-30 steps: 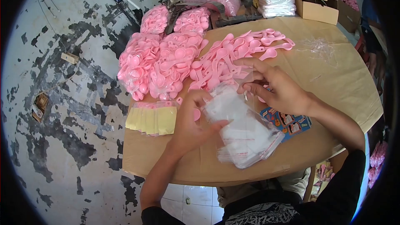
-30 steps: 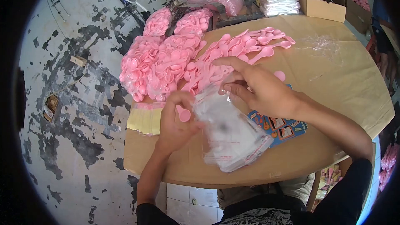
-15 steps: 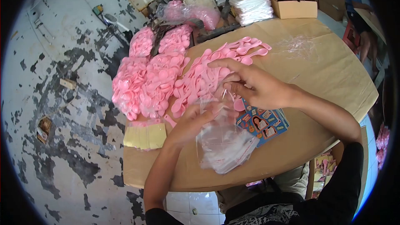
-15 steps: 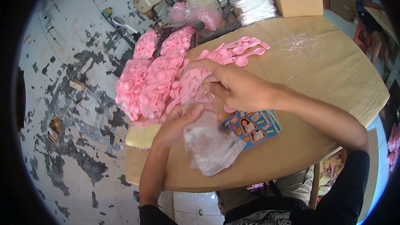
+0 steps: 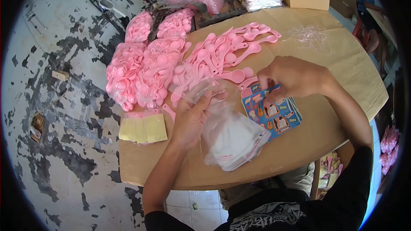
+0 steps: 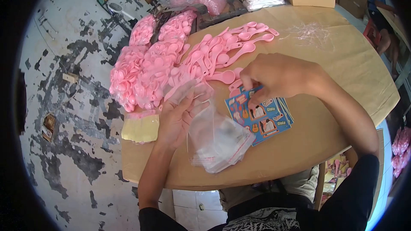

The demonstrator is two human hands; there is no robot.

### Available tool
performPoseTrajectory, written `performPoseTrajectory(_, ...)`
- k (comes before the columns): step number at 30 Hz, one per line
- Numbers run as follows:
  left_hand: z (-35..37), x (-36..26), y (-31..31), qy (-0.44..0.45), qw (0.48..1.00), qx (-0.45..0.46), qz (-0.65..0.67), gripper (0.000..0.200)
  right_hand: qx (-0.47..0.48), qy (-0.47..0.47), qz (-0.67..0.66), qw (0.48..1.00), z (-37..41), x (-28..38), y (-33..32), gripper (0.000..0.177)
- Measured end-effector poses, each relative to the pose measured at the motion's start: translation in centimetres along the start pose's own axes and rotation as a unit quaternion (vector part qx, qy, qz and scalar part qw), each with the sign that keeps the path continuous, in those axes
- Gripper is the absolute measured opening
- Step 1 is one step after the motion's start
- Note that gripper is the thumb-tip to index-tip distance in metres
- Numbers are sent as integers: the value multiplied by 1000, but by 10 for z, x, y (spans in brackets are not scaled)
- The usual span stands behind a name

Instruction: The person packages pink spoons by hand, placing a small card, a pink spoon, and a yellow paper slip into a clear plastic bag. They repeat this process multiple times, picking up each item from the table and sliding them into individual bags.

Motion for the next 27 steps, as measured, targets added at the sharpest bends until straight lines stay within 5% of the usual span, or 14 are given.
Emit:
performPoseTrajectory(5, 5, -1, 1, 36, 999, -15, -3, 32, 54, 72, 59, 994, 2, 8, -8, 26)
performPoseTrajectory(8, 5, -5, 1, 60, 998, -6, 2, 31, -101, -103, 99, 985, -1, -8, 0, 21)
performPoseTrajectory(14, 7, -11, -3, 99, 993, -54, 23, 33, -132, -52, -264, 954, -14, 7, -7, 21)
performPoseTrajectory(18, 8, -10, -2, 88, 992, -83, 23, 35, -106, -29, -360, 927, -22, 15, 7, 23)
performPoseTrajectory(23, 7, 0, 8, 66, 996, -56, 6, 35, -139, -105, -283, 943, -29, 23, 21, 20)
performPoseTrajectory(27, 10, 1, 9, 65, 994, -51, -74, 36, -100, -71, -199, 972, -23, 27, 19, 21)
Point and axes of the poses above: each hand's wrist, its own z-axis away from the middle knuckle, its own y-axis out of the palm, x = y × z, the point moved 6 cm from there along -z, towards the middle knuckle, and after that the axes turned 12 degrees about x, right-handed, at the moved point
